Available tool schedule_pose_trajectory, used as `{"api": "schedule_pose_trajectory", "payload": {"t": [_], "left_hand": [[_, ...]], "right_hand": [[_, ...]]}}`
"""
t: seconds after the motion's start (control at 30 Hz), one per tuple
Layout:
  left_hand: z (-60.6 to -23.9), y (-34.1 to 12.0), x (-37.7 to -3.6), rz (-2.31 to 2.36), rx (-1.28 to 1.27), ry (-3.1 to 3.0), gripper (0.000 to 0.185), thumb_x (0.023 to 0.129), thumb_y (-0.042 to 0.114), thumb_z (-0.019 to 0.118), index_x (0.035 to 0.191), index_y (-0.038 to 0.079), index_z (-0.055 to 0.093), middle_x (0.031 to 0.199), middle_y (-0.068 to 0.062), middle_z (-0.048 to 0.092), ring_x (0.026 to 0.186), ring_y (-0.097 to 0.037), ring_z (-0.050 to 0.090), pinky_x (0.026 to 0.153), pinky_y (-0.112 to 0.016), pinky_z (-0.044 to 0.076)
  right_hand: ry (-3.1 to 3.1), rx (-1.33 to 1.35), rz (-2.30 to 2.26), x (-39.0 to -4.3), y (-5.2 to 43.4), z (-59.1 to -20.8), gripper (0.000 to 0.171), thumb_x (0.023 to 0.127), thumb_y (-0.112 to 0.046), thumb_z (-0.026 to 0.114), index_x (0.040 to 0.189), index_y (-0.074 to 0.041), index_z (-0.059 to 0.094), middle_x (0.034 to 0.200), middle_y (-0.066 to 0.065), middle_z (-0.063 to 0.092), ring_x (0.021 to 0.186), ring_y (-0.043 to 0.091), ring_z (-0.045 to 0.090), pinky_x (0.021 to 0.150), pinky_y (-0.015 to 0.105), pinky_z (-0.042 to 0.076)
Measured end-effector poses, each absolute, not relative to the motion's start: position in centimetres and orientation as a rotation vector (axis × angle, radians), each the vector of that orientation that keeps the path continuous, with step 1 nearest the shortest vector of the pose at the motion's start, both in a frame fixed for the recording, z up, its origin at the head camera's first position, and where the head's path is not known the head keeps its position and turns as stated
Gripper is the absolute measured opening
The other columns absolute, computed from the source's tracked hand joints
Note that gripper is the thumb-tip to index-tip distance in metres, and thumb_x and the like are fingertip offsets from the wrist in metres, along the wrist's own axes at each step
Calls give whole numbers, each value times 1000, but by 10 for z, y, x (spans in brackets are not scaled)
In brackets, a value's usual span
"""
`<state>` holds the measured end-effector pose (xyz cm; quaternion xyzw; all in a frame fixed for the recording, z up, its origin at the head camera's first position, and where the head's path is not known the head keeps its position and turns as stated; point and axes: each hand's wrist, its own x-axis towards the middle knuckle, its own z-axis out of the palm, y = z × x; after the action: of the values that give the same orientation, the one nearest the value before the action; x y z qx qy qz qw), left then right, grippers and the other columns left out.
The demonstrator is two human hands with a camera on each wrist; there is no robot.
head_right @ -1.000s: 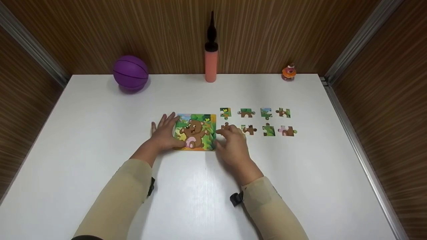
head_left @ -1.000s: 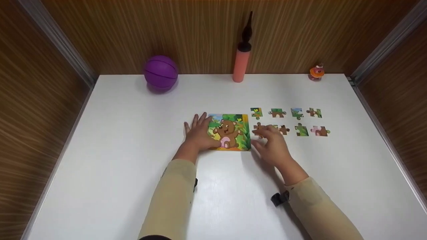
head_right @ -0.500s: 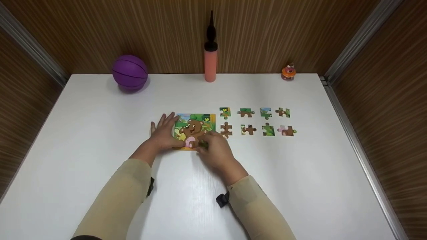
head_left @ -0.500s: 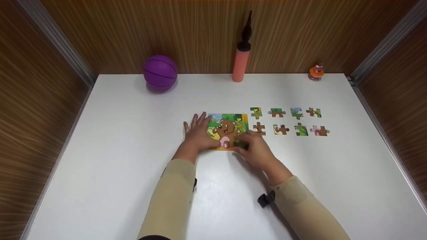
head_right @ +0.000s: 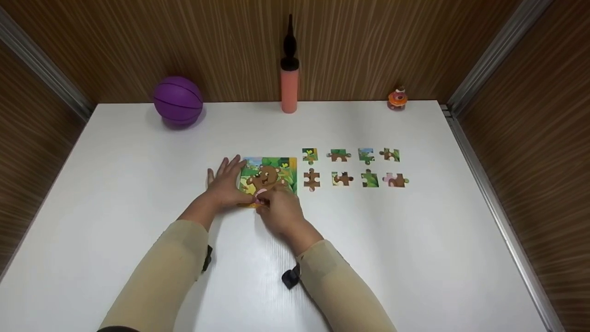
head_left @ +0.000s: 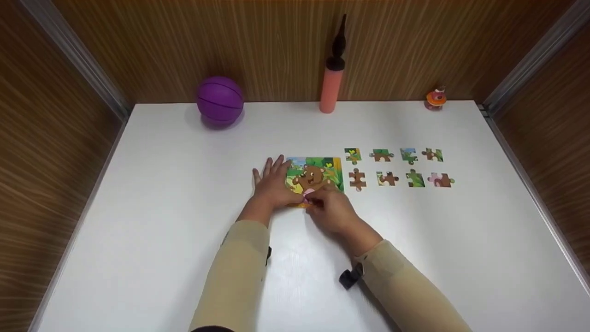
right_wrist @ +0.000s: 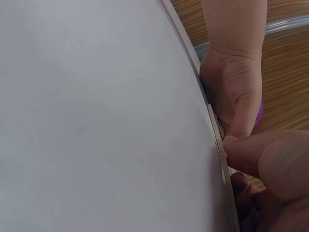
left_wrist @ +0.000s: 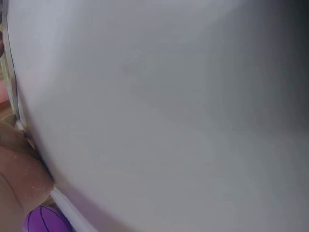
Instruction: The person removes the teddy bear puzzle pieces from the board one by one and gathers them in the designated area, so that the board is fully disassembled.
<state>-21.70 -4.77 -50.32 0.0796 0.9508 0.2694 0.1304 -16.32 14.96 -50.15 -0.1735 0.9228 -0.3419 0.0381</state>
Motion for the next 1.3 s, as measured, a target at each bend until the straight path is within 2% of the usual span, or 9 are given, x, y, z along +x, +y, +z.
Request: {"api": "schedule_pose_trajectory", "payload": {"t": [0.2,0.43,0.77,1.07,1.3], "left_hand": [[-503,-48,-218,772,232,2756,123,74,55,89,170,19,23,179,-3,7,163,-31,-6,124,-64,-13],[-500,-50,-215,808,252,2734,125,71,53,92,170,18,24,179,-3,6,163,-30,-8,124,-63,-15],[-499,-53,-215,730,297,2710,141,63,54,98,172,21,15,179,-3,0,163,-30,-13,124,-64,-15],[-500,-51,-216,694,304,2726,142,63,56,97,172,21,13,179,-2,-2,162,-30,-13,123,-64,-16],[-500,-51,-214,708,304,2734,142,62,57,96,172,21,14,179,-2,-2,163,-30,-13,123,-63,-15]], "right_hand": [[2829,-440,-1049,-164,146,-502,19,95,-9,78,115,-9,81,107,4,68,100,22,63,91,41,55],[2830,-376,-1046,-166,141,-502,13,95,-8,77,108,-9,79,100,3,69,97,22,63,89,43,54],[2820,-268,-1118,-166,137,-502,13,93,-5,77,105,-10,78,97,2,67,93,20,61,84,40,55],[2832,-245,-1275,-166,137,-506,12,85,-4,79,94,-11,77,91,0,69,89,19,62,80,39,55],[2866,-267,-1241,-167,136,-509,9,85,-6,77,89,-13,79,87,-2,69,88,18,62,83,41,54]]}}
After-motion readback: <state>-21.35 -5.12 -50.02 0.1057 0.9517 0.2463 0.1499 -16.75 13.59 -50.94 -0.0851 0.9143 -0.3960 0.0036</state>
